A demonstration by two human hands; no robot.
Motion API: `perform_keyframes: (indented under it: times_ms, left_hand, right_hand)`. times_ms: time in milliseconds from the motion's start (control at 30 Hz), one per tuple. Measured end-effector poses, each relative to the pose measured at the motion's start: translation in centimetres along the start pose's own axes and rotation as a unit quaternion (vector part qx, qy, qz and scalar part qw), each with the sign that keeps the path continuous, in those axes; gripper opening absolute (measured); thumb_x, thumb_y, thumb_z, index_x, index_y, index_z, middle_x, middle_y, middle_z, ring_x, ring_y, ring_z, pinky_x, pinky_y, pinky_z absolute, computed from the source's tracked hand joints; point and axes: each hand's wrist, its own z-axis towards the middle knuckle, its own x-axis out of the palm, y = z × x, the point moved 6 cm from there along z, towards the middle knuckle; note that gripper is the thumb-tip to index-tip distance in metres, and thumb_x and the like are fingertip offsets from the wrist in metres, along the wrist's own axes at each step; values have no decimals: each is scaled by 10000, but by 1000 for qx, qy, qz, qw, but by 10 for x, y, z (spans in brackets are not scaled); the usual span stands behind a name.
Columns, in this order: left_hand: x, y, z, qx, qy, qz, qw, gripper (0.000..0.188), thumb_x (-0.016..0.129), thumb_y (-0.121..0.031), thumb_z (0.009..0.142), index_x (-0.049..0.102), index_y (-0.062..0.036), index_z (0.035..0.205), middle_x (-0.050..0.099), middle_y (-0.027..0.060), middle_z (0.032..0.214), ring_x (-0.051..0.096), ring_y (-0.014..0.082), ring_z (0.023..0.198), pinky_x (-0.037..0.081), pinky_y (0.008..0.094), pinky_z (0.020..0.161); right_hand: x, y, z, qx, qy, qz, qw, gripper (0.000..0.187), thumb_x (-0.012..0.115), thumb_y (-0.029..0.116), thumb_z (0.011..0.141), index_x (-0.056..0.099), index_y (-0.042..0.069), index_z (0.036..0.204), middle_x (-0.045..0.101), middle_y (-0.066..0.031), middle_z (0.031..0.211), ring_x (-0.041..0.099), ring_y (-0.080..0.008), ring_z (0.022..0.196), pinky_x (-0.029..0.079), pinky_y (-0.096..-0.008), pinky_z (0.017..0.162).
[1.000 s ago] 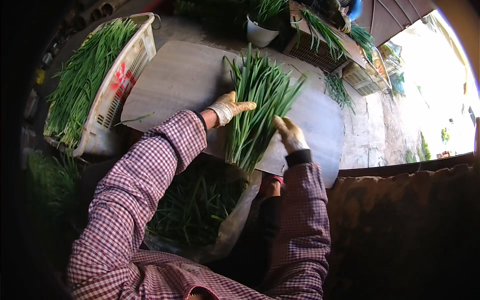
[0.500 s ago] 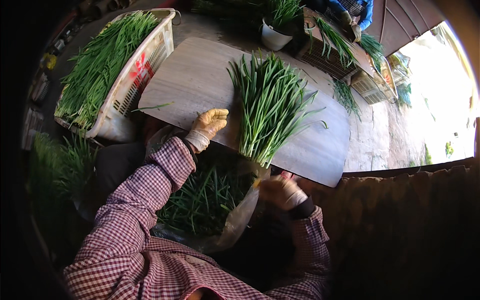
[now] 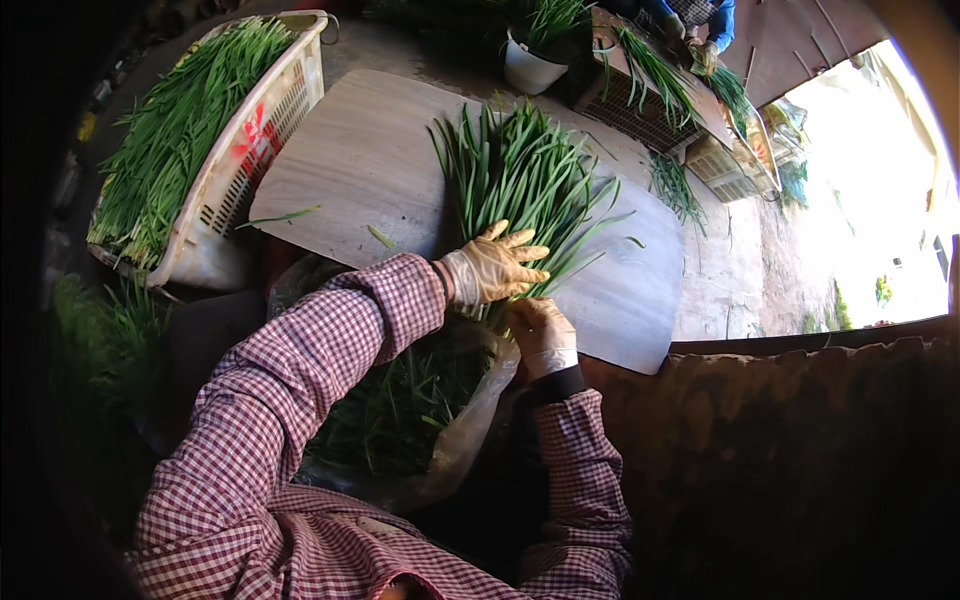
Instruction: The person gathers green onions, aligns them, and ties them into bundles using red rubber bands. The person places the finished bundles into a white basket.
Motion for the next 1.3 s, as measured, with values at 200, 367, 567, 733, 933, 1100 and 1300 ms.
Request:
perform_keyframes:
  times_ms: [200, 367, 567, 733, 933, 1100, 1300]
  left_hand:
    - [7, 4, 0, -6, 11, 24, 1000, 383, 454, -347, 847, 457, -284, 1225, 288, 18, 1377, 214, 248, 1289, 111, 493, 1039]
    - [-26, -5, -6, 9, -77, -18, 997, 373, 483, -330, 848, 480, -241, 1210, 285, 38, 1376, 216, 241, 1288, 115, 496, 1035]
    - [-82, 61, -118, -129, -449, -420, 778, 322, 560, -147, 820, 528, -54, 1126, 545, 92, 1115, 502, 183, 1020, 385, 292, 902]
    - [1, 79, -164, -306, -347, -495, 735, 249, 599, -125, 778, 589, -54, 1016, 593, 17, 876, 517, 70, 688, 448, 220, 600]
    - [-12, 43, -133, -382, -148, -139, 901, 308, 621, -298, 720, 574, -83, 935, 582, 114, 923, 581, 296, 833, 475, 378, 722]
    - [-2, 44, -102, -394, -19, -82, 915, 335, 643, -286, 694, 542, -57, 917, 567, 136, 965, 585, 305, 841, 483, 385, 713]
    - [12, 53, -90, -420, -32, -81, 903, 227, 618, -203, 691, 547, -53, 845, 589, 150, 895, 595, 307, 803, 486, 386, 700]
  right_hand:
    - [33, 1, -26, 96, 326, 273, 900, 140, 551, 128, 790, 623, 33, 863, 630, -88, 867, 602, -183, 747, 490, -305, 671]
    - [33, 103, -78, -110, 550, 341, 754, 322, 574, 6, 755, 559, 28, 1075, 608, -107, 995, 568, -205, 935, 442, -299, 822]
    - [-20, 31, -20, 152, 160, 475, 852, 258, 591, 74, 796, 557, 16, 1045, 599, -91, 918, 557, -108, 820, 452, -250, 714]
    - [-12, 104, 54, -156, 27, 31, 987, 345, 570, 57, 731, 538, 85, 1073, 571, -109, 1021, 529, -281, 967, 421, -330, 830]
    - [58, 55, 107, -188, 13, -135, 973, 443, 623, 151, 664, 533, 135, 1098, 523, -72, 1117, 425, -294, 1121, 328, -394, 939]
    - [45, 30, 99, -163, -21, 24, 986, 502, 639, -23, 583, 547, 85, 1064, 522, -135, 1097, 447, -325, 1085, 390, -369, 894]
    - [48, 22, 99, -142, -21, 26, 989, 477, 655, 10, 602, 555, 107, 1058, 523, -128, 1116, 435, -316, 1115, 367, -375, 932]
